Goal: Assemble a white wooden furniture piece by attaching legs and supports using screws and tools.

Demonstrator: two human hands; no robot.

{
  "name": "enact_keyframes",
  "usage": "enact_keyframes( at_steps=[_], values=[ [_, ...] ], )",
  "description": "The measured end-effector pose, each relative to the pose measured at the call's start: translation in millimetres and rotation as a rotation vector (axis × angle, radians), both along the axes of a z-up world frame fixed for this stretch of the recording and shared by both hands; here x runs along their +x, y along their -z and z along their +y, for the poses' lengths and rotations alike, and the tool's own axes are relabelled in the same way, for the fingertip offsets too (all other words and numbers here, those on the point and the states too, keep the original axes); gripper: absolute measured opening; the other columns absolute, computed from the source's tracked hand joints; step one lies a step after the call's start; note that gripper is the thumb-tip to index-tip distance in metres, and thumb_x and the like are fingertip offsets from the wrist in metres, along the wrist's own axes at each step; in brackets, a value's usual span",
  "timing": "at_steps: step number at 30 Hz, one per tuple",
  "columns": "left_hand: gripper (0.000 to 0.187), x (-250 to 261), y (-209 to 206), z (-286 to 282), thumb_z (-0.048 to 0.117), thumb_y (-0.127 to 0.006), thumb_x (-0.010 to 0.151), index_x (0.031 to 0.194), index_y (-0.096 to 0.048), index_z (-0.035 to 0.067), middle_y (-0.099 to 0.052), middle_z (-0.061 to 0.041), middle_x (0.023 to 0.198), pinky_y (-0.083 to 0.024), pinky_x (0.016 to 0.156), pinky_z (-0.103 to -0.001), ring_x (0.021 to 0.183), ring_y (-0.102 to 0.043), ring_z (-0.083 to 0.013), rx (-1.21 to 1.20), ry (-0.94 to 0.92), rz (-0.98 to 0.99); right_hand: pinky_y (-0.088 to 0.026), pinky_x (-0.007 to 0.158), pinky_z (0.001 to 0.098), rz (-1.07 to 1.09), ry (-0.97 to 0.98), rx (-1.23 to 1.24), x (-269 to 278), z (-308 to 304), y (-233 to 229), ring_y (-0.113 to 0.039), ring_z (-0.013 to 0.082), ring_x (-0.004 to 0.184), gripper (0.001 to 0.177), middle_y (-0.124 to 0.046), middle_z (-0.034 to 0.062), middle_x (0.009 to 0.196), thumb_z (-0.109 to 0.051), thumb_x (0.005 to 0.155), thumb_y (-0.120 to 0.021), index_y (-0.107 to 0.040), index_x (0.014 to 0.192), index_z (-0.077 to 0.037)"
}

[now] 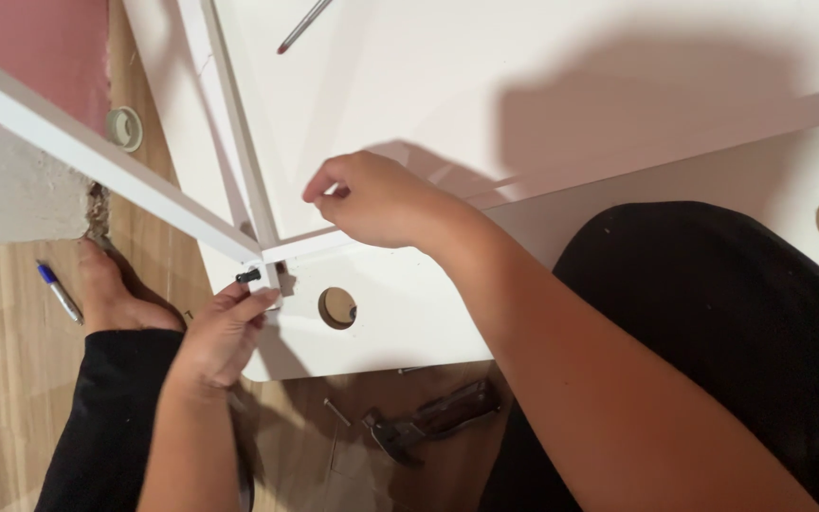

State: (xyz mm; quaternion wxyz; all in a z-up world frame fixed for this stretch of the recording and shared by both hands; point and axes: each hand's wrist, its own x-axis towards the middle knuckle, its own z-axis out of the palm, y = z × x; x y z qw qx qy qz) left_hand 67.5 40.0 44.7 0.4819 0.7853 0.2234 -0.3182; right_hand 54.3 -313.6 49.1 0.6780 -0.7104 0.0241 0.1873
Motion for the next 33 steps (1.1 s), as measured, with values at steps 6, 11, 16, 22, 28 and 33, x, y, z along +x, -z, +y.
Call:
enact_keyframes(
  at_steps=[6,11,16,22,28,33],
  values=[
    [0.03,1,-24,-31,0.01,-0.073,0.09,0.118,-0.066,0.003,-0.069,0.0,0.103,-0.046,0.085,-0.027,0.092,-0.058,-0.011,0.023,0.04,0.042,-0.058,0.083,0.0359,0.057,0.013,0.003,2,-6,-11,-0.073,0.0214,0.095,0.031,-0.075,0.0088,0.112,-0.025,0.093,-0.058,-0.072,0.119,-0.015],
    [0.041,-5,-17,-29,0.015,-0.077,0.087,0.122,-0.061,0.0,-0.069,-0.003,0.108,-0.049,0.089,-0.028,0.099,-0.063,-0.0127,0.212,0.167,-0.119,-0.057,0.084,0.0358,0.056,0.002,-0.015,1,-1,-5,-0.073,0.0215,0.095,0.031,-0.075,0.0084,0.112,-0.027,0.094,-0.058,-0.072,0.119,-0.015],
    [0.051,-14,-8,-42,0.019,-0.081,0.086,0.125,-0.058,-0.002,-0.067,-0.009,0.11,-0.052,0.081,-0.031,0.093,-0.063,-0.0163,0.459,0.291,-0.274,-0.057,0.083,0.0367,0.06,0.004,-0.068,2,-2,-9,-0.072,0.022,0.094,0.031,-0.074,0.0083,0.113,-0.027,0.094,-0.059,-0.073,0.119,-0.016],
    [0.056,5,-11,-35,0.022,-0.084,0.083,0.127,-0.058,0.0,-0.065,-0.009,0.11,-0.051,0.079,-0.031,0.09,-0.06,-0.0174,0.527,0.35,-0.164,-0.057,0.083,0.0369,-0.024,0.029,-0.065,0,4,8,-0.073,0.0228,0.094,0.029,-0.077,0.0099,0.109,-0.028,0.094,-0.061,-0.074,0.116,-0.013],
    [0.039,2,0,-30,0.024,-0.081,0.089,0.113,-0.06,0.002,-0.065,-0.006,0.095,-0.05,0.075,-0.028,0.084,-0.061,-0.0144,0.488,0.386,-0.224,-0.056,0.085,0.0369,-0.022,0.032,-0.227,-3,0,3,-0.073,0.0247,0.095,0.028,-0.076,0.0107,0.109,-0.027,0.094,-0.063,-0.075,0.114,-0.013],
    [0.027,2,37,-1,0.021,-0.077,0.094,0.096,-0.056,0.004,-0.058,-0.001,0.081,-0.046,0.065,-0.029,0.073,-0.051,-0.0127,0.369,0.281,-0.368,-0.057,0.084,0.0364,-0.05,0.0,-0.149,0,12,1,-0.075,0.0246,0.092,0.027,-0.076,0.0109,0.106,-0.024,0.093,-0.062,-0.074,0.114,-0.012]
  ],
)
